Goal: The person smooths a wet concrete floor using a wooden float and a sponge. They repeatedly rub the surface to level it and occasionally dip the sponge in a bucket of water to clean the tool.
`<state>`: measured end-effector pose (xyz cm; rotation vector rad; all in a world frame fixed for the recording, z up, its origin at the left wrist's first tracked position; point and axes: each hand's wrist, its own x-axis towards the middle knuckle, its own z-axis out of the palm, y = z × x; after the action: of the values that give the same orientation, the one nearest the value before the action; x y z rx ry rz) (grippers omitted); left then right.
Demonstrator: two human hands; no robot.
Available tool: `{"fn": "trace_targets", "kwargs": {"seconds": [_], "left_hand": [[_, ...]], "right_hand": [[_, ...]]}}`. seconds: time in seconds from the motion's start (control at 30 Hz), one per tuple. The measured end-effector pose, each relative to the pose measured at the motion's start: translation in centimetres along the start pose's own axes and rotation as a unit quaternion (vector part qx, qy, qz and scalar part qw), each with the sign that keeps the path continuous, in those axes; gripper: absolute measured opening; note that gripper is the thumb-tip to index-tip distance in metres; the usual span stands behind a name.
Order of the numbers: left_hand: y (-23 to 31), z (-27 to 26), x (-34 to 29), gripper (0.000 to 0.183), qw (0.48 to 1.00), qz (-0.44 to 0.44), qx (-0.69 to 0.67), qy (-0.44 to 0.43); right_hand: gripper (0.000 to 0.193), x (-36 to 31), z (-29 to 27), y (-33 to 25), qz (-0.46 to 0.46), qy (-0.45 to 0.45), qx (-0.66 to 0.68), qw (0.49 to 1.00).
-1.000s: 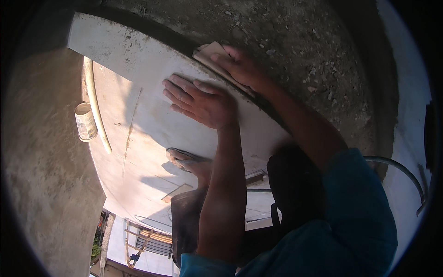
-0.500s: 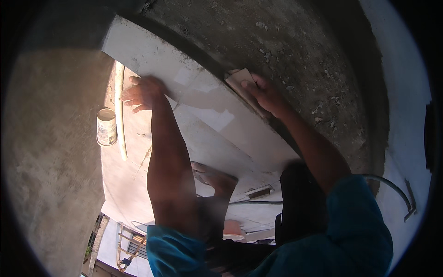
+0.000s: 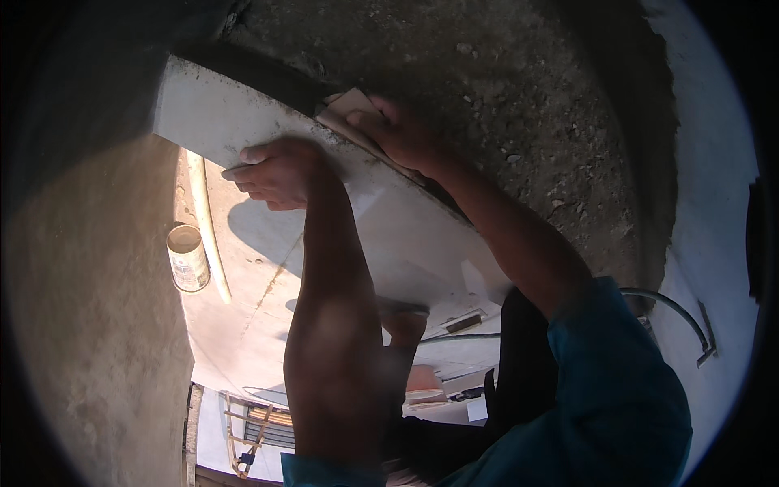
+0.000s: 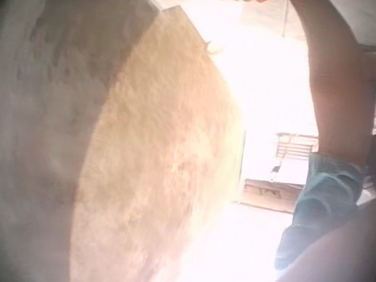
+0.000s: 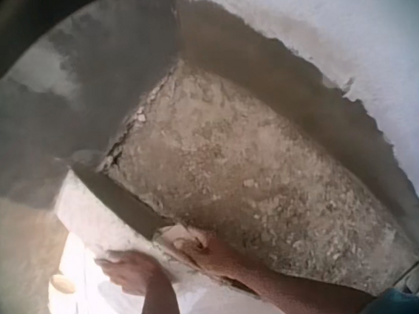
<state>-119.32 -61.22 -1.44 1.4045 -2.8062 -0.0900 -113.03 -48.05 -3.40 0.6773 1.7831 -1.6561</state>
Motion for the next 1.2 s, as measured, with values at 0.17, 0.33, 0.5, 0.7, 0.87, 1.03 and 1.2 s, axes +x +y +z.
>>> {"fn": "trace_targets", "kwargs": {"seconds": [0.17, 0.33, 0.5, 0.7, 0.87, 1.03, 1.2], "left_hand": [[0.9, -0.5, -1.1, 0.056, 0.999, -0.007, -0.003, -0.043], [0.4, -1.9, 1.0, 0.064, 0.999, -0.045, -0.019, -0.023], [1.1, -1.5, -0.9, 0.07, 0.996, -0.032, -0.013, -0.085], [-0.1, -0.2, -0.2, 0.07, 0.999, -0.013, -0.004, -0.047], [0.1, -0.7, 0.1, 0.07, 0.999, -0.02, -0.028, -0.031], [0.3, -0.2, -0.5, 0.069, 0.999, -0.013, -0.023, -0.038], [0.3, -1.3, 0.2, 0.069, 0.997, -0.035, -0.024, -0.057]], "right_hand": [[0.047, 7.4, 1.3, 0.1, -0.029, 0.037, 0.019, 0.999], [0.047, 1.8, 1.5, 1.3, -0.083, -0.022, 0.096, 0.992], [0.051, 11.3, 3.6, -10.9, -0.077, 0.035, -0.022, 0.996], [0.052, 11.4, 3.8, -1.7, -0.154, 0.025, 0.115, 0.981], [0.046, 10.8, 5.1, -14.1, -0.069, -0.007, -0.007, 0.998], [0.04, 16.9, 5.8, -4.9, -0.118, 0.011, 0.143, 0.983], [0.038, 12.9, 5.5, -14.6, -0.044, -0.029, 0.006, 0.999]]}}
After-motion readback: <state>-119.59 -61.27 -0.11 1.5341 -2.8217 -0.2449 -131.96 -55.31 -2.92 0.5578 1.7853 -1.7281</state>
